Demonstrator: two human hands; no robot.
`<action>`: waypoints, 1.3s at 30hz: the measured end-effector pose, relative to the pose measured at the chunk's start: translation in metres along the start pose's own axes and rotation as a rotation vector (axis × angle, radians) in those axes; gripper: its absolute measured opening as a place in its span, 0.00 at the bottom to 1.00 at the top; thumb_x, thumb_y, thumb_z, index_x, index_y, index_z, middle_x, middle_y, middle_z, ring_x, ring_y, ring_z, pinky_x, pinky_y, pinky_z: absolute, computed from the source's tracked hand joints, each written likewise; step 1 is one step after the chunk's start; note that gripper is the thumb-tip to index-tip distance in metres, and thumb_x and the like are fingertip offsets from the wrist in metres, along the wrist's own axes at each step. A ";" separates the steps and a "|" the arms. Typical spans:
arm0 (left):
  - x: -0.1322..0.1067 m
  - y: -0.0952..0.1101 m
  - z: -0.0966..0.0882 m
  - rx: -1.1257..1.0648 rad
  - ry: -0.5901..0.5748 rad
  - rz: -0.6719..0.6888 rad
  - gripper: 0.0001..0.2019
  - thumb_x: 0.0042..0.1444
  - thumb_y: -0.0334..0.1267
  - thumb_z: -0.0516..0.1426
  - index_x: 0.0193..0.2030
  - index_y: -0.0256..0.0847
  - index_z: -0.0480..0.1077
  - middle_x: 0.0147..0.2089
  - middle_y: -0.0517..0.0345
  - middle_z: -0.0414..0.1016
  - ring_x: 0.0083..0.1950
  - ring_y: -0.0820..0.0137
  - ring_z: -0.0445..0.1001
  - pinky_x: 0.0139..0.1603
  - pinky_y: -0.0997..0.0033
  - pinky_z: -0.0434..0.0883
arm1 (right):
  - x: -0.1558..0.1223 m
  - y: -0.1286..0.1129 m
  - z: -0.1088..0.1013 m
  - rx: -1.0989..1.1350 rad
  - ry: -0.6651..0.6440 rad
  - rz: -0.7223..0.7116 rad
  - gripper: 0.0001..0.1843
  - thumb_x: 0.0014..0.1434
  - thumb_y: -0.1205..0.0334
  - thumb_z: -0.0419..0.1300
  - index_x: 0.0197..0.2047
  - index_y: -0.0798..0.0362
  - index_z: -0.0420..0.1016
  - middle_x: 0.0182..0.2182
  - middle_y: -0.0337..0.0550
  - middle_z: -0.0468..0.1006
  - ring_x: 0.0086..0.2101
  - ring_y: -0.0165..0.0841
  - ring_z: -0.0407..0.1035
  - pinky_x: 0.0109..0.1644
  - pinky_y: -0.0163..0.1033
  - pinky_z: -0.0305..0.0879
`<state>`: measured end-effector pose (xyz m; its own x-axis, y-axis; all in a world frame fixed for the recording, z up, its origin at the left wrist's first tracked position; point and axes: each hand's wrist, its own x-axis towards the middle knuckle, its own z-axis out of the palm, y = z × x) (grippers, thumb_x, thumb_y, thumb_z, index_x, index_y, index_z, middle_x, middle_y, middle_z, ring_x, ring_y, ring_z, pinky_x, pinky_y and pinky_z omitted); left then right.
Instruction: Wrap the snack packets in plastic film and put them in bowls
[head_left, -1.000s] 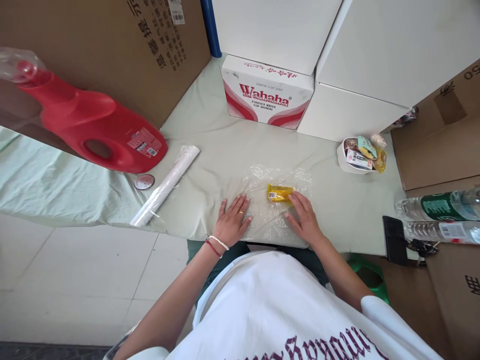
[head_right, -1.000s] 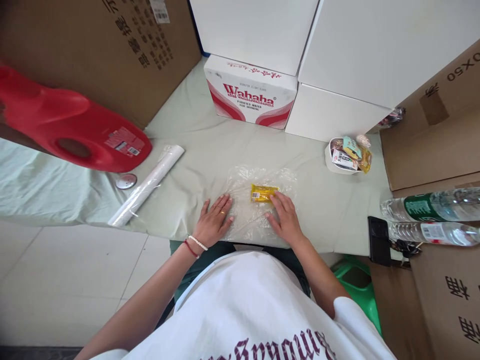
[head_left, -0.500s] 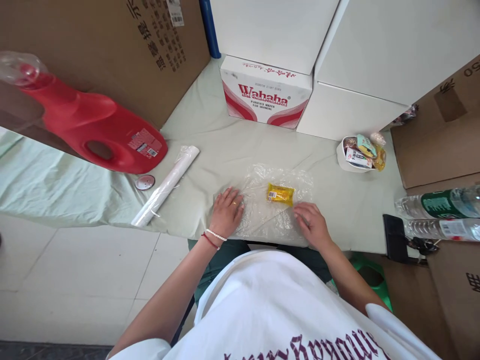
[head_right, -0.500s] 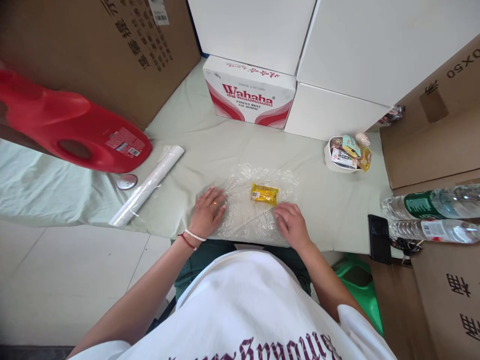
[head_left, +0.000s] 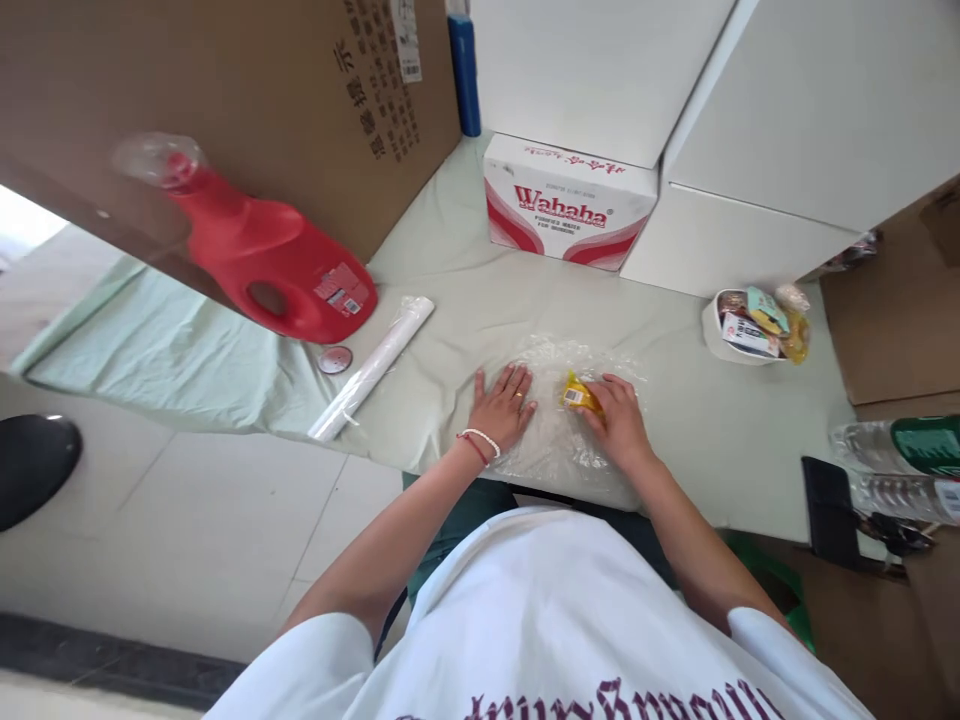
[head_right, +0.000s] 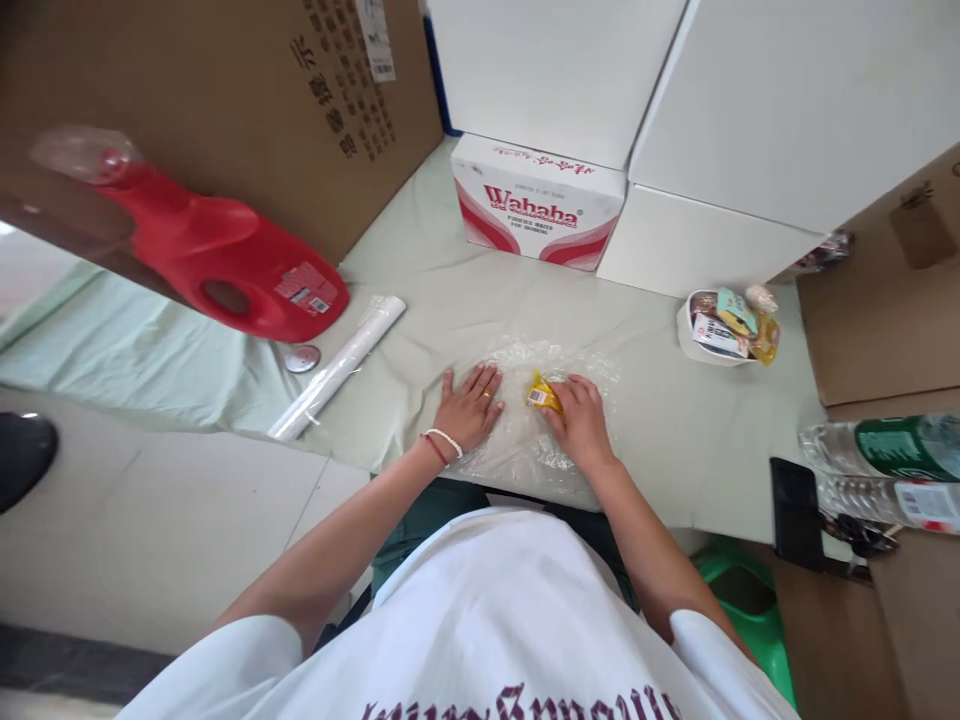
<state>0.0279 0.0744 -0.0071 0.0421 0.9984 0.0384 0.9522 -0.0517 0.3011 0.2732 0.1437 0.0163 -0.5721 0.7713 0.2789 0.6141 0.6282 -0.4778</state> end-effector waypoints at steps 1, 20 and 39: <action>-0.001 0.000 -0.001 -0.004 0.004 0.004 0.29 0.73 0.48 0.42 0.78 0.45 0.54 0.80 0.46 0.55 0.81 0.54 0.52 0.78 0.30 0.36 | -0.002 0.000 0.002 0.004 -0.003 -0.012 0.22 0.69 0.54 0.59 0.63 0.50 0.75 0.55 0.54 0.78 0.64 0.53 0.62 0.67 0.65 0.62; -0.109 -0.192 -0.105 -0.031 0.132 -0.696 0.15 0.67 0.45 0.50 0.42 0.41 0.76 0.46 0.45 0.80 0.58 0.51 0.75 0.65 0.48 0.70 | -0.055 -0.006 -0.022 0.106 0.289 0.153 0.10 0.70 0.56 0.59 0.47 0.47 0.81 0.46 0.48 0.82 0.48 0.43 0.75 0.54 0.55 0.74; -0.120 0.006 -0.071 -1.397 0.214 -0.616 0.25 0.57 0.60 0.65 0.46 0.42 0.66 0.29 0.65 0.71 0.28 0.74 0.69 0.30 0.74 0.67 | 0.010 -0.087 -0.016 1.105 -0.130 0.493 0.24 0.63 0.35 0.64 0.43 0.49 0.79 0.41 0.45 0.80 0.38 0.35 0.75 0.42 0.43 0.77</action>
<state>0.0069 -0.0478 0.0574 -0.3973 0.8572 -0.3277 -0.2331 0.2511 0.9395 0.2226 0.0982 0.0737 -0.4973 0.8470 -0.1877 0.0230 -0.2035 -0.9788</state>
